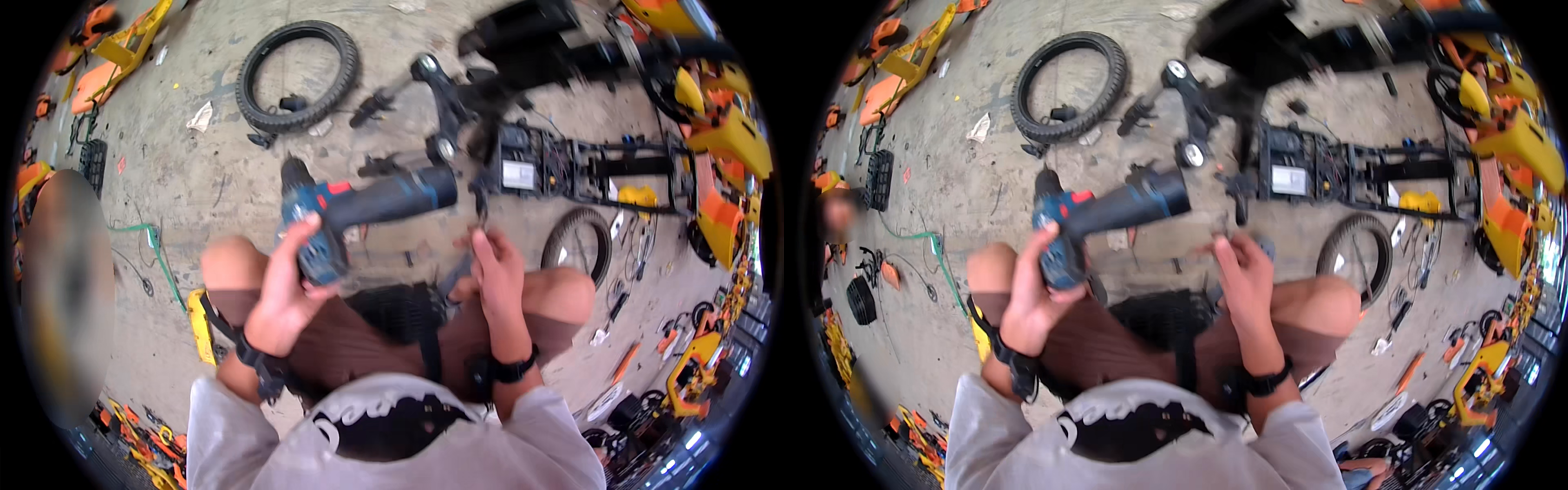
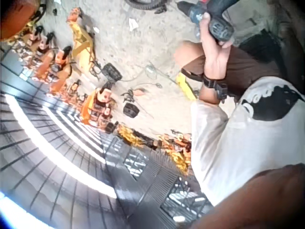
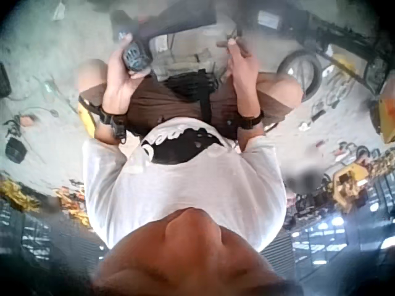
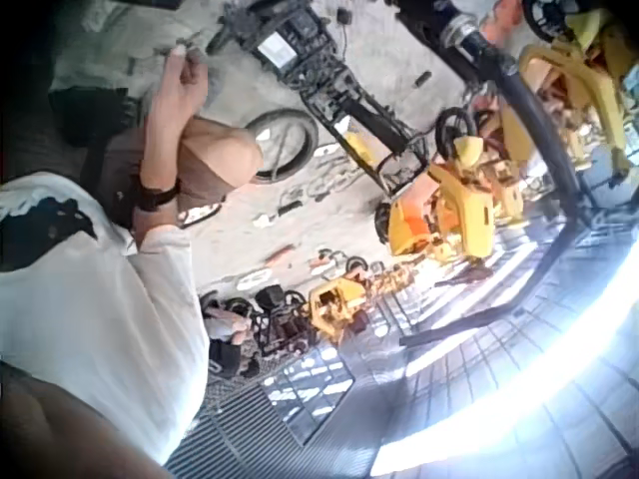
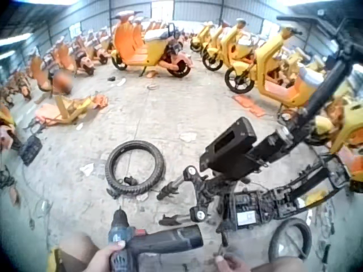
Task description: The person attaches a front fork component to a motorcycle frame using a power drill to tighten screws, then slides a front wheel onto the fork.
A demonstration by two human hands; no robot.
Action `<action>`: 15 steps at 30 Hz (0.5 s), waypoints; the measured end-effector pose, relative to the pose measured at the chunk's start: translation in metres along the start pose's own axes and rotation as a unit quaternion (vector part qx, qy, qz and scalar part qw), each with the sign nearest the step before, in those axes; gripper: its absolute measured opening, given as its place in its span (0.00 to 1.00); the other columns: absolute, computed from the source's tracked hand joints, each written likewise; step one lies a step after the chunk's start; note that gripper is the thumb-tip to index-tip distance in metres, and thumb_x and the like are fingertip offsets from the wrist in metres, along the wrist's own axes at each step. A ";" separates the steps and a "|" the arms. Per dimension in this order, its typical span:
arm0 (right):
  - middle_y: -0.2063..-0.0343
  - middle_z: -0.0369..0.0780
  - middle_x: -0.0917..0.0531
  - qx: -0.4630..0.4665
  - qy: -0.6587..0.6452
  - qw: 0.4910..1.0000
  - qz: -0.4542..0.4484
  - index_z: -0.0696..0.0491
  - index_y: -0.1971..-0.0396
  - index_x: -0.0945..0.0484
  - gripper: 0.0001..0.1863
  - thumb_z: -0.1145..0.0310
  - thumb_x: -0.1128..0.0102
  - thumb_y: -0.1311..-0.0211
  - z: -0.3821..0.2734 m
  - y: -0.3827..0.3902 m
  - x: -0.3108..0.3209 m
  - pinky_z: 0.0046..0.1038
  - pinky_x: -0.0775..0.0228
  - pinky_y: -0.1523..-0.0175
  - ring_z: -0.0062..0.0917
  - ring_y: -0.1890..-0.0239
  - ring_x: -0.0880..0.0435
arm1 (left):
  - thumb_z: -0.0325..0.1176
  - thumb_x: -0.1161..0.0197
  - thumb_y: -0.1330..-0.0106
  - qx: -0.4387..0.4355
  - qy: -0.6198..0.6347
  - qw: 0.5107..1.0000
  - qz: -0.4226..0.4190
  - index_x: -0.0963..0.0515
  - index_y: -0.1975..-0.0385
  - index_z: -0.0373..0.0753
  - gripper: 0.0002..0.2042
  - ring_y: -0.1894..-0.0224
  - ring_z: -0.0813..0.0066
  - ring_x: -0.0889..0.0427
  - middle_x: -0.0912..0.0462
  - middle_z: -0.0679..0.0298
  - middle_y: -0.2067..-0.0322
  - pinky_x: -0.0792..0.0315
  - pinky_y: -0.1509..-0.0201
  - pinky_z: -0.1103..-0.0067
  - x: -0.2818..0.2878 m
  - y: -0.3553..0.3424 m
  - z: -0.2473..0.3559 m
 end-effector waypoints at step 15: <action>0.71 0.37 0.20 -0.040 -0.239 0.917 0.315 0.58 0.55 0.26 0.13 0.65 0.48 0.30 0.207 0.222 0.339 0.15 0.52 0.84 0.12 0.83 0.36 | 0.50 0.42 0.33 -0.215 -0.149 0.957 -0.122 0.26 0.63 0.33 0.21 0.90 0.81 0.37 0.23 0.60 0.74 0.48 0.93 0.88 -0.017 0.048 -0.044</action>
Point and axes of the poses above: each hand's wrist, its own y-axis away from the middle knuckle, its own x-axis out of the back of the hand, z = x × y, the point moved 1 cm from there along -y, towards the middle knuckle
